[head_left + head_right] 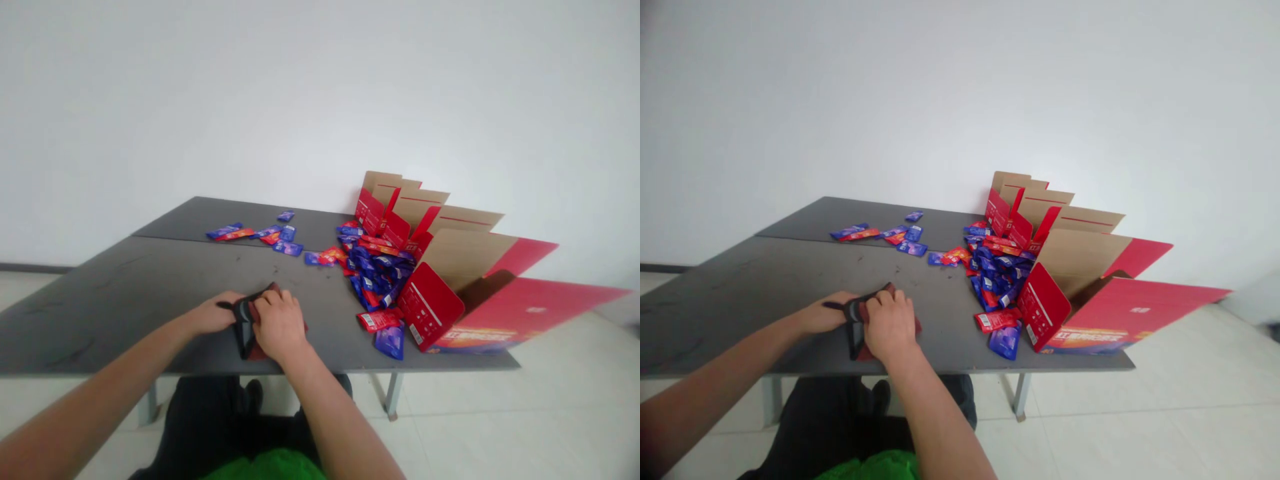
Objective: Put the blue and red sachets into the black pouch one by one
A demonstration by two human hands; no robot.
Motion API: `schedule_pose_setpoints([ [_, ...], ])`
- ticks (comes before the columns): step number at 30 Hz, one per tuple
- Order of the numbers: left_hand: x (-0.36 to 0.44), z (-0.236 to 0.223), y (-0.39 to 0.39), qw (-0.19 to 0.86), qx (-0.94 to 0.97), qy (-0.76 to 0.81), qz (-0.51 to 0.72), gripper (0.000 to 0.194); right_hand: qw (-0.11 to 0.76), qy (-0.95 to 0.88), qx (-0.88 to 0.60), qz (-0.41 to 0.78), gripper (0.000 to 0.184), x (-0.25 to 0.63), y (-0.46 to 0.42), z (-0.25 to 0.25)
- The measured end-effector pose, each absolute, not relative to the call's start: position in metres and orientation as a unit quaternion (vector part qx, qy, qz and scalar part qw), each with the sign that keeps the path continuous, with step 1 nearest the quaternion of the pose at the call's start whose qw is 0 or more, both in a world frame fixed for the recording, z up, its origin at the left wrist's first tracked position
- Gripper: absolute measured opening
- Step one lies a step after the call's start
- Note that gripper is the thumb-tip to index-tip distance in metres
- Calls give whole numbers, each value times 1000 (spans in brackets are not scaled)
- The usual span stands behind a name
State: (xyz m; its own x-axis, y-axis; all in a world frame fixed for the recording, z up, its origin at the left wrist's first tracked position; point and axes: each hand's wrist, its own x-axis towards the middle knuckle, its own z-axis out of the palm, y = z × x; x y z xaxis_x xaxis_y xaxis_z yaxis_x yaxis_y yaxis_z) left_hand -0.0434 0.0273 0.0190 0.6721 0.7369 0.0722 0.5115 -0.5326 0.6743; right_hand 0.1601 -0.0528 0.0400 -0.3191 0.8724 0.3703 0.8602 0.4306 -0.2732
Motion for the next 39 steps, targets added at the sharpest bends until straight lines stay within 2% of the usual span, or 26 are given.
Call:
schedule_pose_setpoints([
  [4,-38,9,16,265,840,437,182,39,176,-786,-592,18,20,200,-43,22],
  [7,-38,8,10,260,842,435,183,44,131,-735,-665,16,24,242,-37,26],
  [10,-38,7,7,250,839,444,192,42,149,-707,-691,0,22,244,-33,44],
  [13,-37,4,4,235,833,460,201,32,221,-751,-622,-11,24,206,-36,54],
  [15,-36,1,2,236,822,466,225,23,210,-812,-545,16,32,181,-41,51],
  [18,-35,0,-3,251,810,462,260,25,176,-868,-460,56,52,176,-45,37],
  [19,-35,0,-4,253,812,458,258,25,169,-874,-451,60,51,185,-44,33],
  [22,-35,3,-5,233,829,456,225,31,146,-848,-507,42,24,225,-34,27],
  [26,-36,5,-4,211,846,446,199,40,130,-751,-647,12,29,247,-23,38],
  [28,-37,2,-3,206,850,442,199,38,172,-752,-636,-2,25,228,-26,44],
  [30,-38,-1,-3,199,844,449,214,34,208,-797,-567,-12,24,200,-30,43],
  [33,-37,-2,-3,211,832,458,233,29,165,-859,-484,1,21,177,-29,32],
  [39,-34,10,-7,208,846,449,199,41,111,-762,-638,9,34,230,-6,32],
])
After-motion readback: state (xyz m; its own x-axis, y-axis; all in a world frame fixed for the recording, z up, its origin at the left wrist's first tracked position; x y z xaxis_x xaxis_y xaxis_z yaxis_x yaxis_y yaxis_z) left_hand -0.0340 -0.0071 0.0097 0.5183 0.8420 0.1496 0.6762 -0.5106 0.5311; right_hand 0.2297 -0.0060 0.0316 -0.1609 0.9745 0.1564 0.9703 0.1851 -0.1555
